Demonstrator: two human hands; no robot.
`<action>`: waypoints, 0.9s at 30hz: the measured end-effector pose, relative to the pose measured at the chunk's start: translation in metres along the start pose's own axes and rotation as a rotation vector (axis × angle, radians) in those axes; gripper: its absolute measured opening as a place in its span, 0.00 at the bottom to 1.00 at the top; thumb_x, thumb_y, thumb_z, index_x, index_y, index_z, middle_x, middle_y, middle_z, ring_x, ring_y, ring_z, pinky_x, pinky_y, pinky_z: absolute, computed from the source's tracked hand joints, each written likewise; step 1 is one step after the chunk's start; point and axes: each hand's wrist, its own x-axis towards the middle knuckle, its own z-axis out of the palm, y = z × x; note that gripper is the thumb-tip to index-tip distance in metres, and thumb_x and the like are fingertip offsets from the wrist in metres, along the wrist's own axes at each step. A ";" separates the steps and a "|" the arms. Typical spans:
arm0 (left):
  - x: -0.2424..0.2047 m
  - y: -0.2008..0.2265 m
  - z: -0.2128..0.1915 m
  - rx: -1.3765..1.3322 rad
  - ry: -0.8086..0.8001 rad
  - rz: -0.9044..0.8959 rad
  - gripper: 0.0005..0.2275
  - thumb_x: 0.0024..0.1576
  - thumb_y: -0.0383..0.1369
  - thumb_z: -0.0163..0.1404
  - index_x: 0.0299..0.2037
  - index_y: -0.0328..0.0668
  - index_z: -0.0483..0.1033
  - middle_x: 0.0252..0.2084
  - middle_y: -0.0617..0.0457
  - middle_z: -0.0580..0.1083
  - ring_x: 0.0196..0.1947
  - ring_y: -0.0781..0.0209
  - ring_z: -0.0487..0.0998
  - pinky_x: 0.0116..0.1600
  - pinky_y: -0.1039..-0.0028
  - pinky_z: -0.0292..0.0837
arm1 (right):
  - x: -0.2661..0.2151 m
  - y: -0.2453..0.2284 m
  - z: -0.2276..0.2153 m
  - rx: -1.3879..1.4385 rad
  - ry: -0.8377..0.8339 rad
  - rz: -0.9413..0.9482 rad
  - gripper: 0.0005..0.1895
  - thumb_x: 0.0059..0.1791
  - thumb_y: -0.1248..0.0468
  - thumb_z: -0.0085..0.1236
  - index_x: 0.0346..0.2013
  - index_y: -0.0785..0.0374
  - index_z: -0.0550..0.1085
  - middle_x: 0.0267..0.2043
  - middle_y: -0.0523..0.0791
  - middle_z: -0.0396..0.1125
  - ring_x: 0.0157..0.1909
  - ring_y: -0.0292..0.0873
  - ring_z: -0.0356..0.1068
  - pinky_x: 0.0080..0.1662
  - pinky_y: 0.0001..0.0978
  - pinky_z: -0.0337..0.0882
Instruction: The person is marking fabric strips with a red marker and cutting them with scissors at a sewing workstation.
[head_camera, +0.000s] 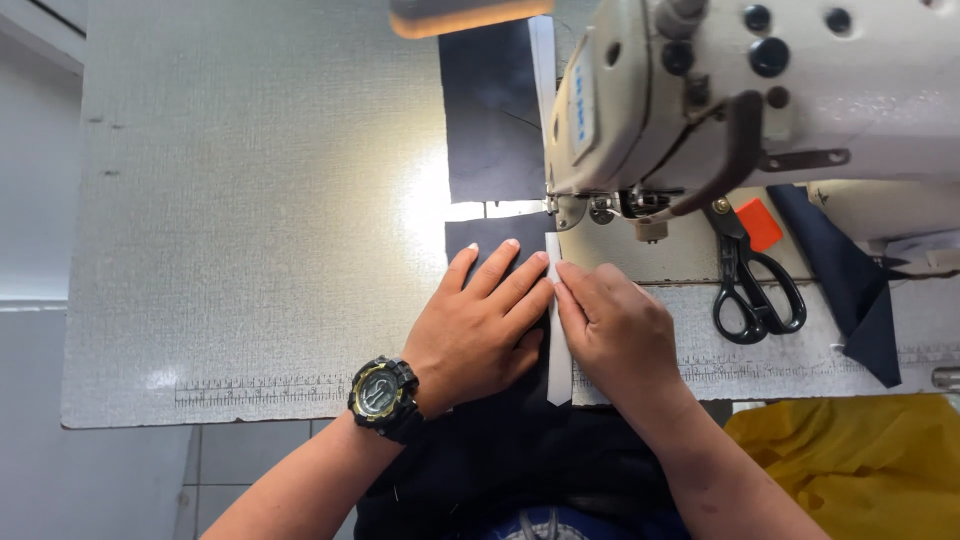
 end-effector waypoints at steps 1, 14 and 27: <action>0.001 0.000 -0.001 0.000 -0.008 0.009 0.24 0.53 0.38 0.54 0.61 0.41 0.72 0.63 0.40 0.71 0.66 0.36 0.68 0.65 0.43 0.58 | 0.000 0.000 0.000 0.004 0.005 0.011 0.09 0.53 0.56 0.58 0.44 0.50 0.81 0.26 0.43 0.69 0.30 0.52 0.74 0.30 0.43 0.76; 0.006 -0.010 -0.002 -0.002 -0.075 0.028 0.27 0.52 0.39 0.55 0.64 0.44 0.70 0.65 0.44 0.70 0.67 0.38 0.67 0.66 0.45 0.57 | 0.005 -0.001 -0.001 -0.017 0.029 -0.037 0.10 0.53 0.56 0.57 0.46 0.50 0.81 0.25 0.41 0.64 0.26 0.48 0.73 0.28 0.41 0.76; 0.008 -0.016 0.003 0.016 -0.083 0.021 0.28 0.54 0.40 0.53 0.67 0.46 0.67 0.65 0.44 0.70 0.68 0.39 0.66 0.66 0.46 0.56 | 0.014 -0.007 -0.013 -0.126 -0.153 0.034 0.15 0.55 0.51 0.51 0.54 0.45 0.77 0.28 0.42 0.67 0.28 0.50 0.75 0.33 0.49 0.78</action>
